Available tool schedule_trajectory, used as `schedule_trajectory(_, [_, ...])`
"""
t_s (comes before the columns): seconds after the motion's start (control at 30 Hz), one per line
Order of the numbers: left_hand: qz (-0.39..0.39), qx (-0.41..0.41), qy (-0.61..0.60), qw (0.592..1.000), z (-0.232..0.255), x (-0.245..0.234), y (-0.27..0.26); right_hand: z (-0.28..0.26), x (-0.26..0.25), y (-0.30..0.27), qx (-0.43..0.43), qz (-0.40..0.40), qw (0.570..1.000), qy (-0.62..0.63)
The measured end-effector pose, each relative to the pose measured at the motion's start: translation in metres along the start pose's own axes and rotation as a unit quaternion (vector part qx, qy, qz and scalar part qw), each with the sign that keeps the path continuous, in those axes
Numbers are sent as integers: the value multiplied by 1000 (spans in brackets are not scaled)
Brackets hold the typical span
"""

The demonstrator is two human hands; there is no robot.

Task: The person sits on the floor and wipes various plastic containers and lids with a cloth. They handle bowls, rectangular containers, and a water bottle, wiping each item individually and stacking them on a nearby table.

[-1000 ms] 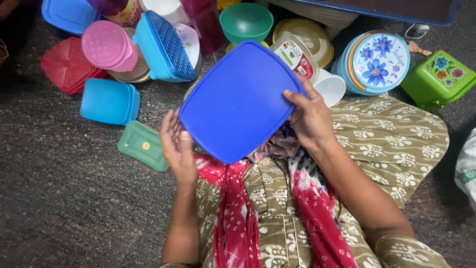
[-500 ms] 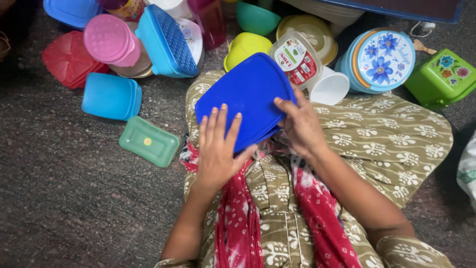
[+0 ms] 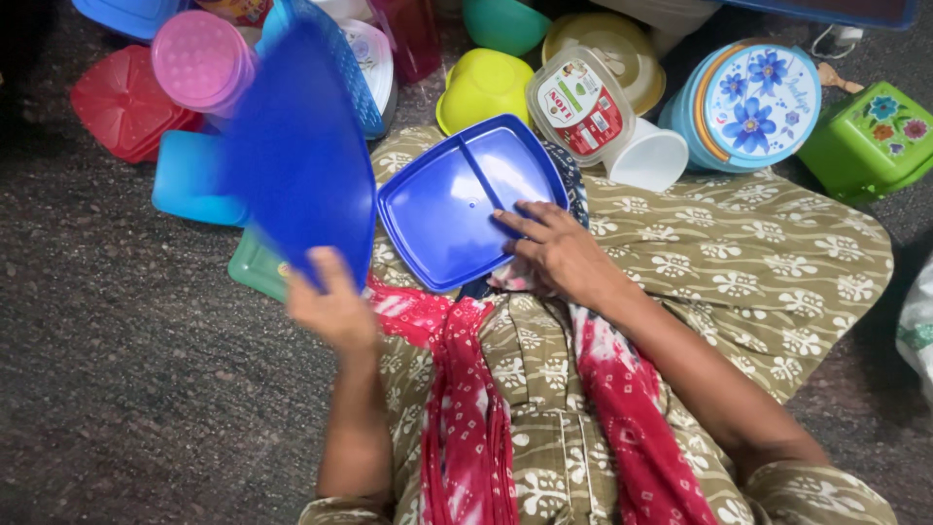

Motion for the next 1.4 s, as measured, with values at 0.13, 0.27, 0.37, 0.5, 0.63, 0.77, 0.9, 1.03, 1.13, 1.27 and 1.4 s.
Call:
schedule_trajectory(0.13, [7,-83,-393,916,8,-20,20,-2,4,5,2,66,993,-100])
schedule_trajectory(0.27, [-12,-182,-438,880,-4,-5,28,9,-12,-3,144,161,975,-54])
schedule_trajectory(0.37, [-3,-170,-432,886,-12,-2,26,21,-18,-28,239,135,961,17])
schedule_trajectory(0.5, [5,-208,-409,888,-28,15,27,4,0,-32,171,-41,982,-66])
schedule_trajectory(0.63, [-67,-276,-381,880,-42,65,18,-10,2,-21,31,40,996,-67])
schedule_trajectory(0.77, [-183,-307,-341,870,-64,118,6,7,7,-29,56,-93,994,10])
schedule_trajectory(0.9, [-244,-346,-350,836,-98,142,-12,63,-35,-74,229,-7,945,234])
schedule_trajectory(1.03, [-258,-324,-338,845,-108,143,-24,107,-77,-81,241,230,853,401])
schedule_trajectory(1.13, [-281,-279,-304,866,-109,146,-27,113,-86,-43,248,250,846,400])
schedule_trajectory(1.27, [-273,-275,-284,877,-129,143,-33,80,-74,26,219,115,953,172])
schedule_trajectory(1.4, [-243,-302,-277,879,-153,140,-36,41,-57,65,68,197,978,15])
Point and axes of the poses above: each hand's wrist, its own y-axis towards the middle knuckle, its own x-axis out of the palm, z = x × y, the point moved 5 cm from there along y, towards the middle knuckle, and after that the axes turned 11 degrees about -y, right-handed, at the moved point
